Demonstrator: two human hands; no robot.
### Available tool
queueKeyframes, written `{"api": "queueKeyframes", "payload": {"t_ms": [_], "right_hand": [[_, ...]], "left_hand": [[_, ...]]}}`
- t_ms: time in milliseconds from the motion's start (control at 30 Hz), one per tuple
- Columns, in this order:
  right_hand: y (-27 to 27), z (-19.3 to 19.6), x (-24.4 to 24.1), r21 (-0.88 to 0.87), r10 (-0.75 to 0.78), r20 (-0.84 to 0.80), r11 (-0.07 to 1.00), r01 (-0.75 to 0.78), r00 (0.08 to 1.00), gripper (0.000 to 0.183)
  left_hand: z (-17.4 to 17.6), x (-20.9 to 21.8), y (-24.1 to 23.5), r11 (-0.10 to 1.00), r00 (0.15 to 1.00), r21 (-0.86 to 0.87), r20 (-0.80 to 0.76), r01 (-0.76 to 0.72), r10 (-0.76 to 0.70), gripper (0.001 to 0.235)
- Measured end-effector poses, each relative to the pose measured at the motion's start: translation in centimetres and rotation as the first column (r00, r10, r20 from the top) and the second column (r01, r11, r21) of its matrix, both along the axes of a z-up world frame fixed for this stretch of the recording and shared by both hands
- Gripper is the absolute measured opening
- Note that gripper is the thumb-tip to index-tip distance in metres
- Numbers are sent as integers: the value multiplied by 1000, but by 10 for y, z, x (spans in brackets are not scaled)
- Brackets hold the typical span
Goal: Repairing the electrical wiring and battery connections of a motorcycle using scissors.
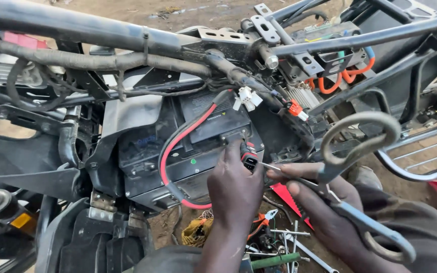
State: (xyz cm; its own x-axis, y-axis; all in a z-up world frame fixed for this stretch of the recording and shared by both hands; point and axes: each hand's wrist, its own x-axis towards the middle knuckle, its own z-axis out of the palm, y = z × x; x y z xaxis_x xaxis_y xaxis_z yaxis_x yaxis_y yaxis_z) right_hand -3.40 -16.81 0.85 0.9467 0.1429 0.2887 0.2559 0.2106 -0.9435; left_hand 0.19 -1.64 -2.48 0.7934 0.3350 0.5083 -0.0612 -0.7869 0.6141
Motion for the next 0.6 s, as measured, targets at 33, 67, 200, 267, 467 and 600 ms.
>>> {"api": "queueKeyframes", "payload": {"t_ms": [33,67,200,267,467,600], "right_hand": [[0,0,1,0,-2,0,1000,2,1000,25],[-1,-1,3,-37,-8,21,999,8,1000,23],[-1,-9,8,-100,-51,-26,994,48,998,22],[0,-12,11,-103,-51,-19,993,49,999,21],[6,-16,13,-185,-94,41,978,100,995,20],[12,-19,11,-207,-182,98,958,199,978,20]], "left_hand": [[2,-1,-1,1000,1000,0,0,2,-2,39],[4,-1,-3,1000,993,-21,-121,-9,6,40],[4,-2,-6,1000,956,-28,-295,-7,-2,43],[3,-2,-8,1000,957,3,-291,10,-9,42],[-5,-3,-14,998,942,58,-335,-14,33,38],[-5,-3,-14,998,938,64,-347,8,15,39]]}}
